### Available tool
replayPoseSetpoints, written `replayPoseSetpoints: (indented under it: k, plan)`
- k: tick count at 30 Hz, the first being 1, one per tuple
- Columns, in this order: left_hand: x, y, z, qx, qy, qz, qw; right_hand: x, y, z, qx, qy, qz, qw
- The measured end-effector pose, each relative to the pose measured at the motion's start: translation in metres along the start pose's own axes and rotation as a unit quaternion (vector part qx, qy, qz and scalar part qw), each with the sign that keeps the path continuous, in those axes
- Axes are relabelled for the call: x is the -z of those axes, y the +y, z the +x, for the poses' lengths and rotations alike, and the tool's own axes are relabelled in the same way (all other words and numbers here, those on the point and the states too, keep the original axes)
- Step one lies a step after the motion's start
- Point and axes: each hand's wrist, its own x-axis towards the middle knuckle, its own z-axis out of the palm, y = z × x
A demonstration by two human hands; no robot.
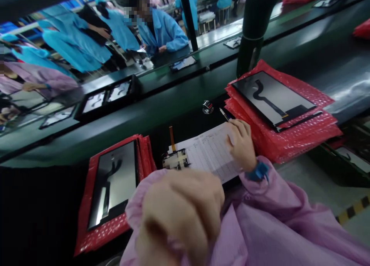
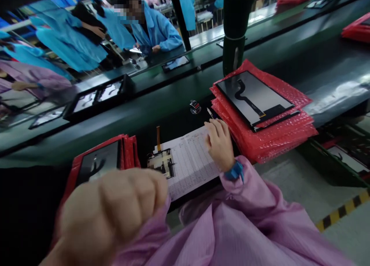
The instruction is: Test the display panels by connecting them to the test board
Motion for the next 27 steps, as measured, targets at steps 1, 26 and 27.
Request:
replayPoseSetpoints:
  k: [1,26,27]
  plan:
    - [0.004,-0.012,0.026,-0.013,0.015,-0.034,0.999,0.017,-0.001,-0.009,0.002,0.042,-0.021,0.999]
    - [-0.039,-0.142,0.13,0.316,0.114,-0.153,0.929,0.144,0.088,0.009,-0.012,-0.114,-0.17,0.979]
    - [-0.04,-0.14,0.131,0.321,0.109,-0.149,0.929,0.144,0.085,0.011,-0.01,-0.115,-0.186,0.976]
